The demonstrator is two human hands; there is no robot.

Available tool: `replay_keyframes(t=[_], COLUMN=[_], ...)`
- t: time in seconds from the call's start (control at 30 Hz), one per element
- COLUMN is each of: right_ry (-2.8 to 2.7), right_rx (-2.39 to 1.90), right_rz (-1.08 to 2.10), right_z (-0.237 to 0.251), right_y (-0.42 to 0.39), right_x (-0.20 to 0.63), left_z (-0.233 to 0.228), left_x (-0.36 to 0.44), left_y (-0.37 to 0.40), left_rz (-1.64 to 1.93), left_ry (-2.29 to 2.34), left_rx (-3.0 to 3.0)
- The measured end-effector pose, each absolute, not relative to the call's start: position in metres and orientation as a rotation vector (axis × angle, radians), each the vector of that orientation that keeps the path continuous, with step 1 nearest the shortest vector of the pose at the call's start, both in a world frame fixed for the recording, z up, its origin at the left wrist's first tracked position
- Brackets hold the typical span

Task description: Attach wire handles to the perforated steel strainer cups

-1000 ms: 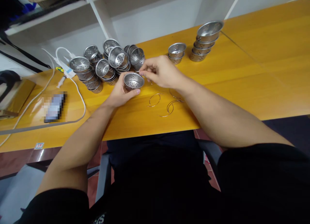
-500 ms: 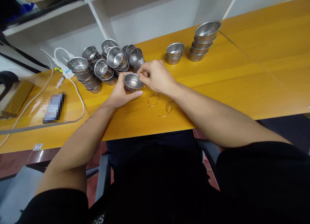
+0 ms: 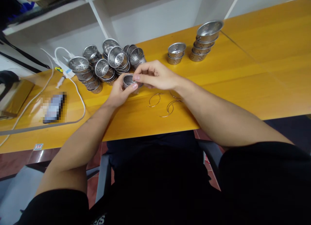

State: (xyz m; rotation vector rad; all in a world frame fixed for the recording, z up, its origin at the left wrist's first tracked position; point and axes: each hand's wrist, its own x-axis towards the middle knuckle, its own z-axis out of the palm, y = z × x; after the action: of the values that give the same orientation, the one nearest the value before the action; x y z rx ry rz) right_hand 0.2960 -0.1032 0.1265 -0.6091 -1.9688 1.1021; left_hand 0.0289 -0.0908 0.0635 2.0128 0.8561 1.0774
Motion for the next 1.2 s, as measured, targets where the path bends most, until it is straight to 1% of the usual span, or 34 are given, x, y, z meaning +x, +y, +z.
replay_keyframes(t=[0.1, 0.27, 0.4, 0.8, 0.97, 1.07, 1.2], right_ry=[-1.918, -1.852, -1.856, -1.863, -1.854, -1.807, -1.812], right_rx=[-0.442, -0.455, -0.492, -0.521, -0.529, -0.564, -0.645], right_rz=[1.202, 1.242, 1.228, 1.138, 1.108, 1.03, 0.756], right_z=[0.119, 0.113, 0.114, 0.116, 0.111, 0.108, 0.11], right_y=[-0.092, -0.088, -0.091, -0.094, -0.092, -0.092, -0.096], right_x=[0.3, 0.296, 0.295, 0.289, 0.289, 0.29, 0.294], left_z=[0.06, 0.047, 0.042, 0.048, 0.045, 0.038, 0.029], left_x=[0.029, 0.026, 0.024, 0.017, 0.016, 0.016, 0.015], left_y=[-0.088, -0.08, -0.076, -0.076, -0.073, -0.066, -0.052], left_rz=[1.085, 1.118, 1.097, 1.022, 1.032, 1.099, 1.202], left_ry=[0.793, 0.775, 0.787, 0.86, 0.865, 0.846, 0.801], left_rx=[1.975, 2.16, 2.217, 2.283, 2.295, 2.3, 2.301])
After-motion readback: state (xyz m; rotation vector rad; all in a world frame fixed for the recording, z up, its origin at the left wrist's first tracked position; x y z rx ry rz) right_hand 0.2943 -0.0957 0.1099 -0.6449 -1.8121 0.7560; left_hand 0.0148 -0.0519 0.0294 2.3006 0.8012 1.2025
